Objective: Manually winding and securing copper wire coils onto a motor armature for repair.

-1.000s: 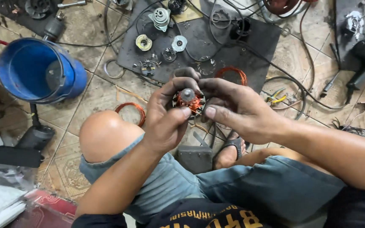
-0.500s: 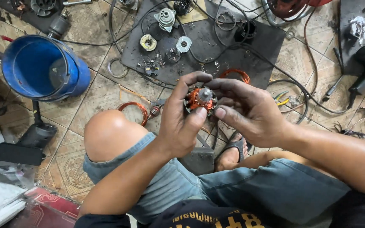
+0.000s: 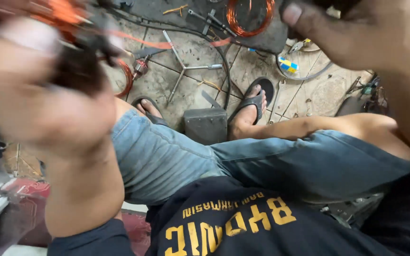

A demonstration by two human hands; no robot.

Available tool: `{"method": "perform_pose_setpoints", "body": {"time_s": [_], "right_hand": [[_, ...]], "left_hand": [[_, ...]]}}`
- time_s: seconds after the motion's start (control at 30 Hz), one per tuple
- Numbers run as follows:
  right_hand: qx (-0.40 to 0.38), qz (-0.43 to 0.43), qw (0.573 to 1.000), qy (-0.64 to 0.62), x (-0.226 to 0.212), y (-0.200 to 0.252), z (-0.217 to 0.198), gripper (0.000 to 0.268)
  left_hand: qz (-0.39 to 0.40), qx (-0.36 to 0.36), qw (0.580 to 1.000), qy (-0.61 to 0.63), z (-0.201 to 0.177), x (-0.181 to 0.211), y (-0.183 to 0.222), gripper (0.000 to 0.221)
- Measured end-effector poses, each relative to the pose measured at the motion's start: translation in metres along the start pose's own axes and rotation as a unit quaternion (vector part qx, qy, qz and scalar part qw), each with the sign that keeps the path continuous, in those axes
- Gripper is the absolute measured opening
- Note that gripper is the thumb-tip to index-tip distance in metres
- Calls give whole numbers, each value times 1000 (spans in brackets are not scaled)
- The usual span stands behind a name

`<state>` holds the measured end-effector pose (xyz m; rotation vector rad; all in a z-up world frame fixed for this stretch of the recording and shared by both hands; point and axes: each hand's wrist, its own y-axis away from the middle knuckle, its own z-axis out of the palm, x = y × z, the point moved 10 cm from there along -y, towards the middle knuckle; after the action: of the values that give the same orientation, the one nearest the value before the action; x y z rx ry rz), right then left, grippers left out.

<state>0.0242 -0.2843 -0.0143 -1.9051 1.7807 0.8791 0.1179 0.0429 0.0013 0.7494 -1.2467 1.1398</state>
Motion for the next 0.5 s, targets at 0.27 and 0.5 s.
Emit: {"method": "perform_pose_setpoints", "body": {"time_s": [0.27,0.5], "right_hand": [[-367,89,898,228,102,9,235,23],[-216,70,951,210,168,59,427,28]], "left_hand": [[-60,-1,998,33,36,4,-21,16],[-84,-7,995,51,45,-4,-12,29]]}}
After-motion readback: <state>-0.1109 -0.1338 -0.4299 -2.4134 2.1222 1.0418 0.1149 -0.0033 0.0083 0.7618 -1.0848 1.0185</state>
